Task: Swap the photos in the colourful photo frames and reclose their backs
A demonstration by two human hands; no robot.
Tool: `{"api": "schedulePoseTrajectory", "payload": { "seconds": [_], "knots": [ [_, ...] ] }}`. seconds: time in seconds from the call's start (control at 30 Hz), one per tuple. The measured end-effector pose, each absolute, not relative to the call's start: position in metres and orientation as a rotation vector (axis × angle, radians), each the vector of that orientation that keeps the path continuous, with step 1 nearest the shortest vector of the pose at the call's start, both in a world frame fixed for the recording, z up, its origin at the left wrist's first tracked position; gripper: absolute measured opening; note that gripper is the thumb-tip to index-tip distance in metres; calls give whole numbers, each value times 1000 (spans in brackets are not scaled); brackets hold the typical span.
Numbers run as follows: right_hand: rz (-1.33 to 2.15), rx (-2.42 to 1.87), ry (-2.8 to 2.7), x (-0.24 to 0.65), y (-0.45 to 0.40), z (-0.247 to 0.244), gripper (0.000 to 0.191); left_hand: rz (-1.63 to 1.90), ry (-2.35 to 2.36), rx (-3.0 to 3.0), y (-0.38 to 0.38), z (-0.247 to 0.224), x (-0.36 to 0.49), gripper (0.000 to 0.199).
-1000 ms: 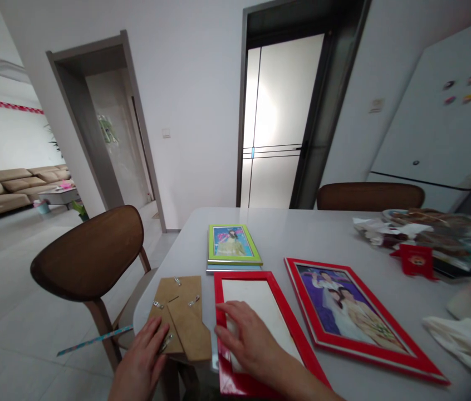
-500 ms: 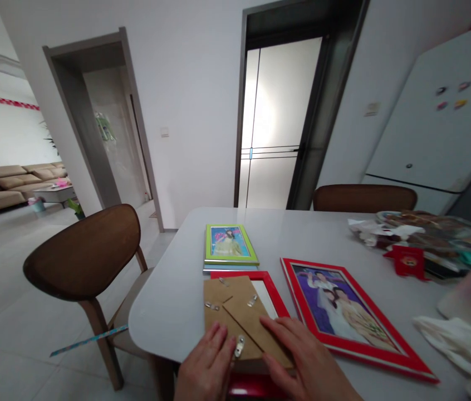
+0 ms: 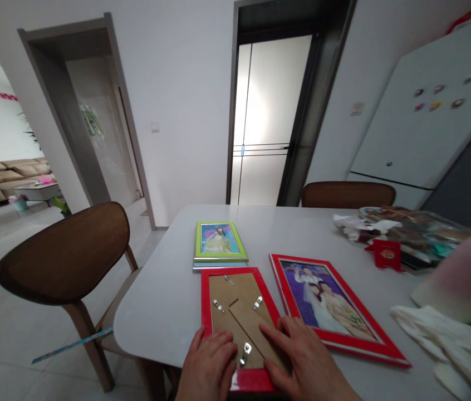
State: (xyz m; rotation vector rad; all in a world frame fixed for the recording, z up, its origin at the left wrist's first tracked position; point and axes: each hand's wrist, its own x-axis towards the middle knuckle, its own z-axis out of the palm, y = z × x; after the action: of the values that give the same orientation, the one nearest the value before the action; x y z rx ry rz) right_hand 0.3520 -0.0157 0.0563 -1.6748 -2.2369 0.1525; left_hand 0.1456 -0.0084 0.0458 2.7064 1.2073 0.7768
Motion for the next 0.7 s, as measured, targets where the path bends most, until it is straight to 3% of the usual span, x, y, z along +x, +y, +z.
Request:
{"api": "schedulePoseTrajectory", "payload": {
  "seconds": [0.13,0.33,0.7],
  "knots": [
    [145,-1668,-2243,350,-11,58,37,645,1266,2630,-6,47,145,26],
    [-2,-1671,-2206,349,17,57,32,446,1235,2536,-2,39,145,72],
    [145,-1627,-2192,352,22,56,30,439,1340,2427,-5,47,150,61]
  ]
}}
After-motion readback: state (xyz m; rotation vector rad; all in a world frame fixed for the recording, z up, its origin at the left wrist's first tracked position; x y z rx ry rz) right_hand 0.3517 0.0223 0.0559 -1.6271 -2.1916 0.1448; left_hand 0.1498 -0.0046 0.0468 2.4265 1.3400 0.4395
